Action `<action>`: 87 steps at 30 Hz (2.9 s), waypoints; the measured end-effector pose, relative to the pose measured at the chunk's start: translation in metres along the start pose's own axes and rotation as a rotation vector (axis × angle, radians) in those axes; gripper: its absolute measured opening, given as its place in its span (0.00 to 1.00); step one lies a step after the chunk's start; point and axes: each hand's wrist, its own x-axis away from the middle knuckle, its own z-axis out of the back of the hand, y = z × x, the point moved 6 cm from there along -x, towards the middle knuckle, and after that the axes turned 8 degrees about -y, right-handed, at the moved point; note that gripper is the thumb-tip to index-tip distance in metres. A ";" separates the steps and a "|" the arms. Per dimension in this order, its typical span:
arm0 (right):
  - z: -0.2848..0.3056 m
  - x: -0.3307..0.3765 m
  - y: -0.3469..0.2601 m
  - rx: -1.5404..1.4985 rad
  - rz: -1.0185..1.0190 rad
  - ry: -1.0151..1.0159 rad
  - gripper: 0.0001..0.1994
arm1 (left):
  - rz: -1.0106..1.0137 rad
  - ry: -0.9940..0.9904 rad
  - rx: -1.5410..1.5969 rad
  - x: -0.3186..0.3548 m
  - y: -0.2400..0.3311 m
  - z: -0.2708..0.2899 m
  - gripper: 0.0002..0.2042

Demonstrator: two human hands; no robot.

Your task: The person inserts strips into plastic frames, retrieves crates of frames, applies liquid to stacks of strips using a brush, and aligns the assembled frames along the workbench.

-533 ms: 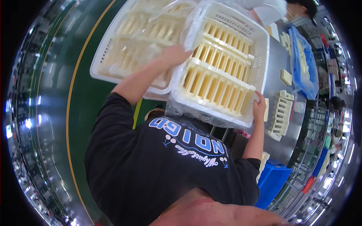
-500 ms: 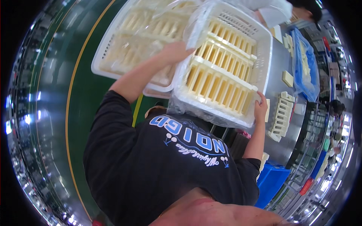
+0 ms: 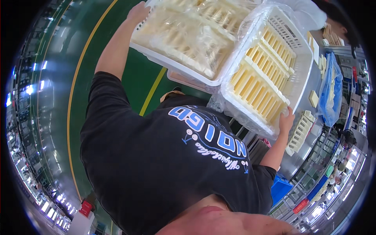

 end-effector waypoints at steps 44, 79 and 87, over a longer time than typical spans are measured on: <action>0.044 0.141 0.198 -0.525 -0.298 0.588 0.14 | -1.838 -0.561 -0.220 0.388 0.452 -0.189 0.30; -0.082 0.024 0.285 -0.881 -0.698 0.060 0.09 | -1.312 -0.875 -0.668 0.396 0.654 -0.464 0.17; -0.074 0.032 0.289 -0.749 -0.790 0.041 0.30 | -1.249 -0.833 -0.770 0.395 0.654 -0.448 0.19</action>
